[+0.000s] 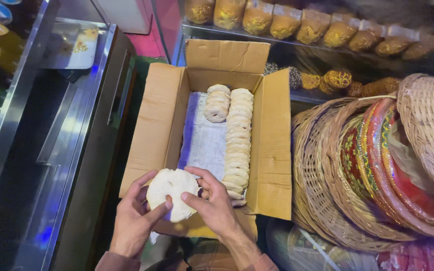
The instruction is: The person repeatedly picks up round loaves of bread from a metal tray, places them into a cardboard box lined with cloth, and then removes them to return them to the tray. This cycle repeats throughout the clip without a final packed state.
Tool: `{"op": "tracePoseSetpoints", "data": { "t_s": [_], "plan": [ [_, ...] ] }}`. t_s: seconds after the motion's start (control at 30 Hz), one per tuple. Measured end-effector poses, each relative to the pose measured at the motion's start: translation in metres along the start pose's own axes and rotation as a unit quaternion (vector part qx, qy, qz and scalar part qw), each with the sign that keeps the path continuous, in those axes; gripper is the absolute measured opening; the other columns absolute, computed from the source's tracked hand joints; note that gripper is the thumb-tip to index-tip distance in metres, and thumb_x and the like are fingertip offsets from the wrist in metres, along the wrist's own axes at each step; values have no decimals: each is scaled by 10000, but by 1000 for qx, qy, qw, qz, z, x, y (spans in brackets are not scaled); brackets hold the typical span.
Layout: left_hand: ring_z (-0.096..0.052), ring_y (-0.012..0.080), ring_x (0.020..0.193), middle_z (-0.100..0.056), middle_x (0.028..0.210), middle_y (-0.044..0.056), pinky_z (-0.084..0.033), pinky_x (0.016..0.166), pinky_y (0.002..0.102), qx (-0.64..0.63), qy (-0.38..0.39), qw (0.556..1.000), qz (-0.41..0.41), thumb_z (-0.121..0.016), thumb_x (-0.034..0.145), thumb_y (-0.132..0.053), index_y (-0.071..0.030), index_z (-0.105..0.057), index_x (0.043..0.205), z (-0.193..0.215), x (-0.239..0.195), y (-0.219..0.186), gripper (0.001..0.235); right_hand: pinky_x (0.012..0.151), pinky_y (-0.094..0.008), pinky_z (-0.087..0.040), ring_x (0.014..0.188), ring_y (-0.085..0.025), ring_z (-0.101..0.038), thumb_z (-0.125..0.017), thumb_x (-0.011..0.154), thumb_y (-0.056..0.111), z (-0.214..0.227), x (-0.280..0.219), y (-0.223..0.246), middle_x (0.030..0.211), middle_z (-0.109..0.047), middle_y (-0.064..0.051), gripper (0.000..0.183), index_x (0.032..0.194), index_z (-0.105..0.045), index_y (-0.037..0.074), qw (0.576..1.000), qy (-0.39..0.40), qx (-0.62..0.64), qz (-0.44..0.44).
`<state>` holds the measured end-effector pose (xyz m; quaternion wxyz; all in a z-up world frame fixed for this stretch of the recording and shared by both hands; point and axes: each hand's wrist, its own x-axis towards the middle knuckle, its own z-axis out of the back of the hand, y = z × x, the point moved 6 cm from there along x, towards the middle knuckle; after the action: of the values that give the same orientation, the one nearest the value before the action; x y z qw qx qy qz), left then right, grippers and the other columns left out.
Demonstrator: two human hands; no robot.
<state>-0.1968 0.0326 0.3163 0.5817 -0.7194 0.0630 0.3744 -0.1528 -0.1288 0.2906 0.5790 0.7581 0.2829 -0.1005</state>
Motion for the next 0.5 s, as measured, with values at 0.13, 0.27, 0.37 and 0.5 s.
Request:
{"op": "tracePoseSetpoints", "data": {
  "t_s": [0.13, 0.27, 0.37, 0.5],
  "plan": [
    [-711, 281, 982, -751, 1298, 194, -630, 722, 433, -28, -12, 1000, -2, -752, 720, 86, -74, -593, 1438, 31, -15, 5, 753, 749, -300, -629, 937, -153, -738, -749, 804, 65, -29, -12, -4, 1192, -766, -139, 570, 1360, -632, 100, 1000, 11, -4, 6],
    [-719, 270, 1020, -760, 1243, 217, -592, 893, 378, -39, -47, 998, -19, -779, 675, 109, -54, -605, 1441, 73, -24, 17, 801, 776, -288, -627, 1008, -167, -740, -728, 795, 122, -63, -25, -11, 1199, -767, -122, 559, 1346, -637, 126, 997, 21, -76, -13],
    [-725, 283, 1030, -765, 1233, 245, -585, 909, 386, -76, -59, 995, -36, -768, 672, 112, -32, -589, 1445, 109, -29, 27, 807, 776, -272, -625, 996, -155, -736, -725, 806, 105, -94, -33, -24, 1173, -765, -106, 529, 1326, -635, 118, 995, 30, -91, -2],
    [-719, 300, 1005, -772, 1203, 269, -589, 849, 414, -130, -80, 987, -39, -757, 680, 128, -17, -599, 1430, 157, -41, 31, 780, 682, -215, -569, 892, -99, -719, -746, 790, 228, -134, -46, -38, 1086, -773, -48, 541, 1317, -644, 160, 980, 31, -193, 43]
  ]
}}
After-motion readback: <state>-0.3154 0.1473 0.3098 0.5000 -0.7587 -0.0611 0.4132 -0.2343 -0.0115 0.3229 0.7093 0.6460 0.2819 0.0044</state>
